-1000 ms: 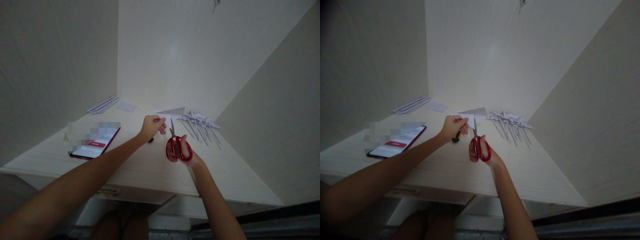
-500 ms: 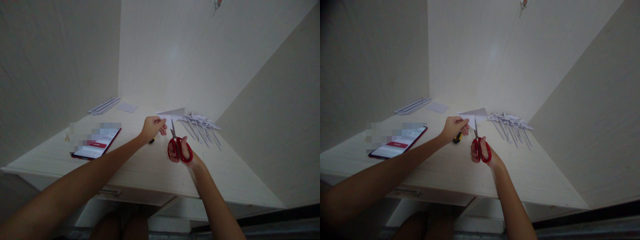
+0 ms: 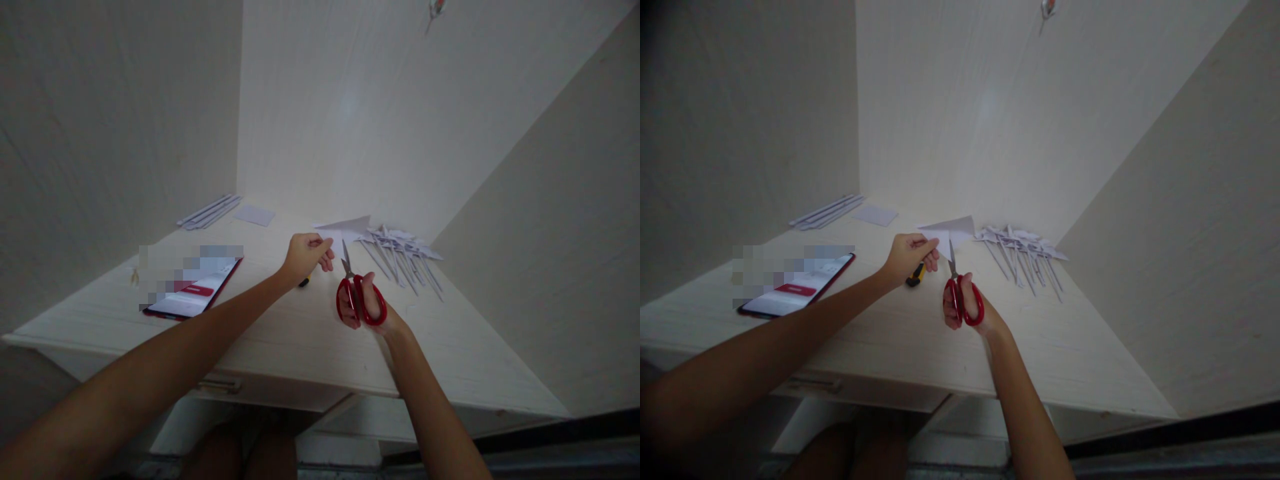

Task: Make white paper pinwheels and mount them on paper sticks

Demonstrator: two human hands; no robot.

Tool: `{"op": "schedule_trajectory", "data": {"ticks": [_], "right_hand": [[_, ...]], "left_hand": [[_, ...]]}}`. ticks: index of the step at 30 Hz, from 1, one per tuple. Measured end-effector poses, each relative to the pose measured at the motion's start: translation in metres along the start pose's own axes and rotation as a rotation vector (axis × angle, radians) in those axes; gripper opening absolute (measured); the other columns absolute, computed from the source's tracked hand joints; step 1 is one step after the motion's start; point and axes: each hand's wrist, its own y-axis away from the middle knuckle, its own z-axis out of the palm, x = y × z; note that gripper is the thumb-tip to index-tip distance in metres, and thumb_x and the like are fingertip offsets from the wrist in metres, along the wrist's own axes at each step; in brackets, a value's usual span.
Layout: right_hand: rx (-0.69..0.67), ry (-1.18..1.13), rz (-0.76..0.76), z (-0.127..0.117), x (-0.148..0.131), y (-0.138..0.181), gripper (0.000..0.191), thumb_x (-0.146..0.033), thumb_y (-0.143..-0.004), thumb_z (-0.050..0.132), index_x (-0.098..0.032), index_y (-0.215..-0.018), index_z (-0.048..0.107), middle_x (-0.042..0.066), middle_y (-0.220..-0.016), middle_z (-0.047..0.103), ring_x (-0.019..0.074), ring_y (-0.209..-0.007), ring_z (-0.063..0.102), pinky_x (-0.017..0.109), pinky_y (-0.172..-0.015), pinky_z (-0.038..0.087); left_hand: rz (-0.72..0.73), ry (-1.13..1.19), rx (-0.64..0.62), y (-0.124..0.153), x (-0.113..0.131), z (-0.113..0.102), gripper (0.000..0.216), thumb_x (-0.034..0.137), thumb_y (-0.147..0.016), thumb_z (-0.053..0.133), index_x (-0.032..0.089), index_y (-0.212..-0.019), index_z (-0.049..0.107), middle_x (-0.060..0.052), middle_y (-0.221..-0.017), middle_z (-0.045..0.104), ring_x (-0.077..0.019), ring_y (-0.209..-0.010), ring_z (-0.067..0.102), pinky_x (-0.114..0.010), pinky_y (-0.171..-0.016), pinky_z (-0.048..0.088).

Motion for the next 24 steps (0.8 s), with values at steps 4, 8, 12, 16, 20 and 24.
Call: {"op": "schedule_trajectory", "data": {"ticks": [4, 8, 12, 16, 20, 24], "right_hand": [[0.01, 0.03, 0.007, -0.0015, 0.0005, -0.0003, 0.067, -0.084, -0.063, 0.028, -0.019, -0.061, 0.04, -0.007, -0.041, 0.037, 0.006, -0.029, 0.033, 0.02, -0.03, 0.025], [0.01, 0.045, 0.014, -0.0027, 0.0015, -0.0017, 0.067, -0.085, -0.063, 0.025, -0.019, -0.059, 0.04, -0.006, -0.04, 0.038, 0.0068, -0.027, 0.035, 0.02, -0.028, 0.024], [0.004, 0.025, 0.013, -0.0025, 0.0025, -0.0021, 0.067, -0.085, -0.063, 0.024, -0.019, -0.057, 0.038, -0.007, -0.038, 0.036, 0.0059, -0.027, 0.033, 0.02, -0.029, 0.026], [0.001, 0.026, 0.005, -0.0032, 0.0039, -0.0015, 0.066, -0.083, -0.065, 0.025, -0.019, -0.056, 0.037, -0.007, -0.038, 0.036, 0.0057, -0.027, 0.034, 0.019, -0.028, 0.026], [0.002, 0.021, 0.008, -0.0043, 0.0051, -0.0021, 0.066, -0.084, -0.065, 0.025, -0.019, -0.056, 0.037, -0.007, -0.037, 0.036, 0.0059, -0.026, 0.034, 0.019, -0.028, 0.027], [0.01, 0.02, 0.03, -0.0049, 0.0064, -0.0033, 0.067, -0.085, -0.063, 0.024, -0.019, -0.056, 0.038, -0.007, -0.037, 0.035, 0.006, -0.026, 0.034, 0.019, -0.028, 0.027]], "left_hand": [[0.004, -0.005, -0.008, -0.0002, -0.0009, -0.0009, 0.031, 0.01, -0.082, 0.05, 0.011, -0.051, 0.05, -0.001, -0.039, 0.054, -0.0087, -0.032, 0.052, -0.018, -0.035, 0.04], [0.004, -0.006, -0.004, 0.0005, -0.0009, -0.0007, 0.031, 0.009, -0.082, 0.049, 0.011, -0.051, 0.05, 0.0, -0.038, 0.054, -0.0087, -0.032, 0.052, -0.018, -0.034, 0.04], [-0.003, -0.014, 0.003, 0.0008, -0.0008, 0.0001, 0.031, 0.009, -0.082, 0.05, 0.011, -0.051, 0.05, 0.0, -0.039, 0.054, -0.0084, -0.031, 0.052, -0.018, -0.034, 0.039], [-0.004, -0.015, 0.005, 0.0011, 0.0005, 0.0007, 0.031, 0.009, -0.082, 0.05, 0.011, -0.052, 0.05, 0.0, -0.039, 0.055, -0.0084, -0.031, 0.052, -0.018, -0.034, 0.04], [0.0, -0.01, 0.001, 0.0019, 0.0019, 0.0009, 0.031, 0.008, -0.082, 0.049, 0.011, -0.052, 0.049, 0.0, -0.039, 0.054, -0.008, -0.031, 0.052, -0.017, -0.033, 0.04], [-0.022, -0.021, 0.015, 0.0022, 0.0032, 0.0013, 0.032, 0.007, -0.083, 0.048, 0.011, -0.051, 0.049, 0.001, -0.038, 0.053, -0.0075, -0.031, 0.051, -0.017, -0.033, 0.039]]}}
